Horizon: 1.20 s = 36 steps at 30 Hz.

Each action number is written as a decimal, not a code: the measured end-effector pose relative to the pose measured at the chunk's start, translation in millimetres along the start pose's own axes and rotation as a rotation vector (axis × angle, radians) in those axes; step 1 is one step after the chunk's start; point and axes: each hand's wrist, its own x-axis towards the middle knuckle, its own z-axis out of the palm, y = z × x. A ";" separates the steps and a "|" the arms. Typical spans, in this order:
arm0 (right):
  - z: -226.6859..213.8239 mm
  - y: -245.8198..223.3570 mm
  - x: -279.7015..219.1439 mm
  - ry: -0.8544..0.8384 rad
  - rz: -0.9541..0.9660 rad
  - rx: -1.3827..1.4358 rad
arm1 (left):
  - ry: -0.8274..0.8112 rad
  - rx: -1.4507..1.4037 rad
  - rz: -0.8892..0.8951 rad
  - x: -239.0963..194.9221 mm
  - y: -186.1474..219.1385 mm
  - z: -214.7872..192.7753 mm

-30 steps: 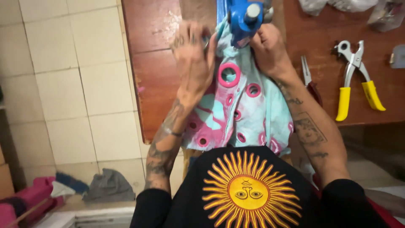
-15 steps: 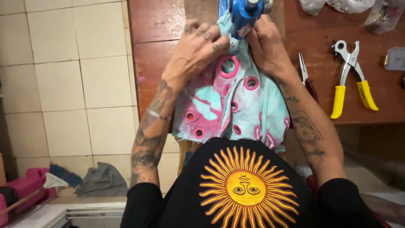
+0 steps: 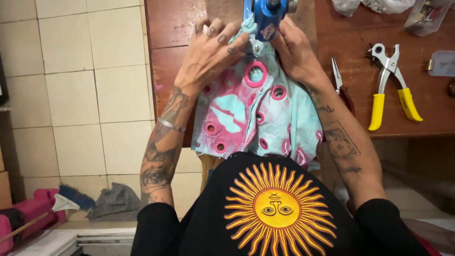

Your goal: Attaching metal hardware to fabric using a manual hand press and pliers

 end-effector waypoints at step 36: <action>9.0 25.0 -7.4 0.207 0.011 -0.071 | 0.133 -0.429 -0.715 6.6 84.2 4.6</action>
